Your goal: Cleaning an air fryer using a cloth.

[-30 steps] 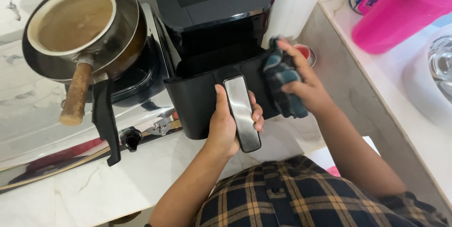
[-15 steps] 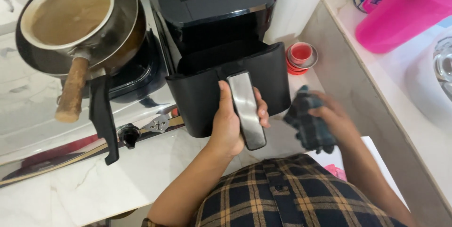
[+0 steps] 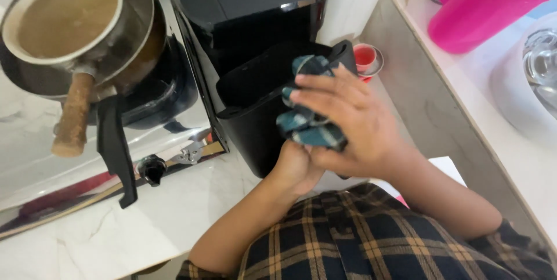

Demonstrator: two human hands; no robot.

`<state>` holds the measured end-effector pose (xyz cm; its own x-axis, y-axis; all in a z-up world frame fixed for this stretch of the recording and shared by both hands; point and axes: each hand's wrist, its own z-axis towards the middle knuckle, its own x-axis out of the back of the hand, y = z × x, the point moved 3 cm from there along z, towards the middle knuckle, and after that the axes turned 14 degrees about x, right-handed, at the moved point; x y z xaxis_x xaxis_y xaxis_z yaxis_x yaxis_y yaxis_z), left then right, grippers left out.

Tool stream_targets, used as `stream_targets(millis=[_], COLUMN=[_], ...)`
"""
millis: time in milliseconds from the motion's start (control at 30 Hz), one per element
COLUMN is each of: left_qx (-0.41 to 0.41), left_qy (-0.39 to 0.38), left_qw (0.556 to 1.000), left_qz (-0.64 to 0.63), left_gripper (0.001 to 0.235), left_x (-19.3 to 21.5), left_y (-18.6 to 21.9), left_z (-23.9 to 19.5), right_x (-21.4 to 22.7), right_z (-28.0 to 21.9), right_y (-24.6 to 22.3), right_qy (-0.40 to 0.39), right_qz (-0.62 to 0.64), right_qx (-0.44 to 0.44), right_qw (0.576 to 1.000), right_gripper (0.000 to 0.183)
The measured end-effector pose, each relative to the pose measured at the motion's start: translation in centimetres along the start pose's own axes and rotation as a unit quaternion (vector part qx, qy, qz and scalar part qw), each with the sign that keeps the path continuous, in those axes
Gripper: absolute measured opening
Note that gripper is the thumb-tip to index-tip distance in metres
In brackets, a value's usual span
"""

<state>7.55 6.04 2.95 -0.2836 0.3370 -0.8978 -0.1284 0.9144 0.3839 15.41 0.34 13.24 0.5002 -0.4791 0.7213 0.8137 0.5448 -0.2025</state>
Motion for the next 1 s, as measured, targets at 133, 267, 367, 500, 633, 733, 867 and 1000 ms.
stream_targets(millis=[133, 267, 367, 500, 633, 733, 867, 1000], left_qx=[-0.015, -0.016, -0.03, -0.021, -0.01, 0.004, 0.029, 0.025], left_qy=[-0.052, -0.088, -0.057, -0.056, -0.063, -0.068, -0.072, -0.033], left_qw=[0.998, 0.995, 0.998, 0.998, 0.998, 0.998, 0.995, 0.977], left_qz=[-0.025, -0.046, 0.015, 0.003, -0.007, 0.005, 0.062, 0.209], left_gripper=[0.075, 0.073, 0.083, 0.081, 0.082, 0.085, 0.092, 0.084], left_x=[0.9, 1.1, 0.3, -0.3, -0.6, -1.1, -1.0, 0.5], left_y=[1.0, 2.2, 3.5, 2.8, 2.2, 1.5, 0.9, 1.0], left_z=[-0.3, -0.6, -0.4, 0.5, 1.6, 2.5, 2.4, 1.8], right_x=[-0.6, -0.4, -0.1, 0.5, 0.0, -0.8, -1.1, -1.4], right_z=[-0.5, -4.2, -7.0, -10.5, -13.3, -12.7, -13.1, -13.4], right_y=[-1.2, -1.1, -1.3, -0.2, 0.3, 0.6, 1.4, 1.9], right_qy=[-0.021, -0.066, -0.08, 0.039, 0.128, 0.152, 0.257, 0.27], right_qz=[0.022, 0.03, 0.081, 0.144, 0.18, 0.252, 0.404, 0.409], right_qx=[0.014, -0.009, 0.029, -0.062, -0.189, -0.262, -0.524, -0.529], right_qw=[0.999, 0.997, 0.993, 0.987, 0.957, 0.919, 0.705, 0.693], right_gripper=[0.06, 0.065, 0.048, 0.044, 0.051, 0.068, 0.106, 0.103])
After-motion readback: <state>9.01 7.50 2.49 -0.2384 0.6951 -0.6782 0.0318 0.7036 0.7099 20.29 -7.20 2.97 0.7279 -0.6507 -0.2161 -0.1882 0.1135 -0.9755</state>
